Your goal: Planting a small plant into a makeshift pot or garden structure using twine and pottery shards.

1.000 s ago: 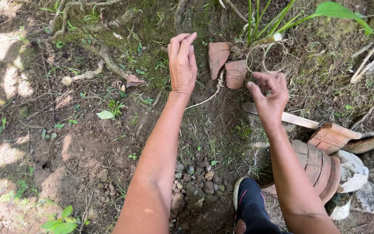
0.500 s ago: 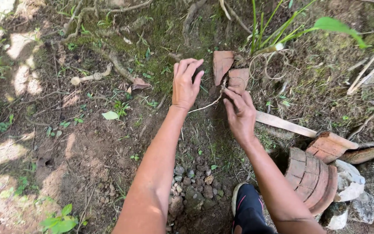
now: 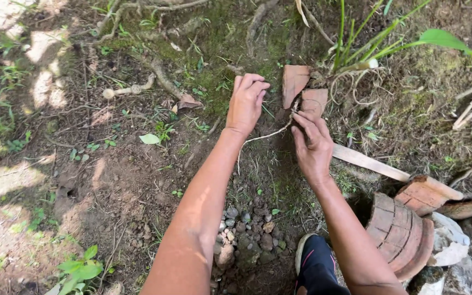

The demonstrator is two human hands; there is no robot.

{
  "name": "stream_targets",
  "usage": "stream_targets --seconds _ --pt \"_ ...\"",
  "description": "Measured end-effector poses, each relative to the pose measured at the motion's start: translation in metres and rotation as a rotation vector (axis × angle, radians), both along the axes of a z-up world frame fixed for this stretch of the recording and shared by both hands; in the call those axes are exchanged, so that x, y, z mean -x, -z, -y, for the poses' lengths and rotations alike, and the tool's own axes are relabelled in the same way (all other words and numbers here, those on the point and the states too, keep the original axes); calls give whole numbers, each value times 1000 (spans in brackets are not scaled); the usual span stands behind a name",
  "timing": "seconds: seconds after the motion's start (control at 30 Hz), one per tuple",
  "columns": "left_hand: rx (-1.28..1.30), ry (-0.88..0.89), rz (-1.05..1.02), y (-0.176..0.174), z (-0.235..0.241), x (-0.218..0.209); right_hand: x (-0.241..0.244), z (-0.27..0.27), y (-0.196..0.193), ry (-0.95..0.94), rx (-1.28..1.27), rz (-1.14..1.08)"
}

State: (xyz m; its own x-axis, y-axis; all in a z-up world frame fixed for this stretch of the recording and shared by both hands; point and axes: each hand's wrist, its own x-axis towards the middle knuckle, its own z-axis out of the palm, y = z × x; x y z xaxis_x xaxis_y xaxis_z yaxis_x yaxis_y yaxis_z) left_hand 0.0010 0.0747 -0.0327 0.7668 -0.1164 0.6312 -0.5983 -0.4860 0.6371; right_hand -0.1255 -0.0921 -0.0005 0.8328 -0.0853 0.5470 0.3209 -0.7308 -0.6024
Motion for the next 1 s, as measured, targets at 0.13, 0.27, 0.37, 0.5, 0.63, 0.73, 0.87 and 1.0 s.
stream_targets --seconds 0.13,0.27,0.37,0.5,0.63,0.73,0.87,1.0 --pt "-44 34 -32 -2 -1 1 1 -10 -6 -25 60 55" --pt "-276 97 -5 -3 -8 14 -3 -19 6 -61 165 82" --pt "-573 131 38 12 -18 14 -3 -27 10 -67 228 57" --pt "-858 229 65 -3 -35 20 -6 -29 18 -49 283 26" --pt "-1182 427 -94 0 -38 32 -5 -29 25 -42 341 19" --pt "-1217 400 -118 -15 -35 46 -7 -34 23 -33 344 17" --pt "-1019 267 -217 -39 -25 63 -13 -17 22 -77 244 -10" --pt "-814 209 -242 -22 -16 54 10 12 -7 226 -7 -69"
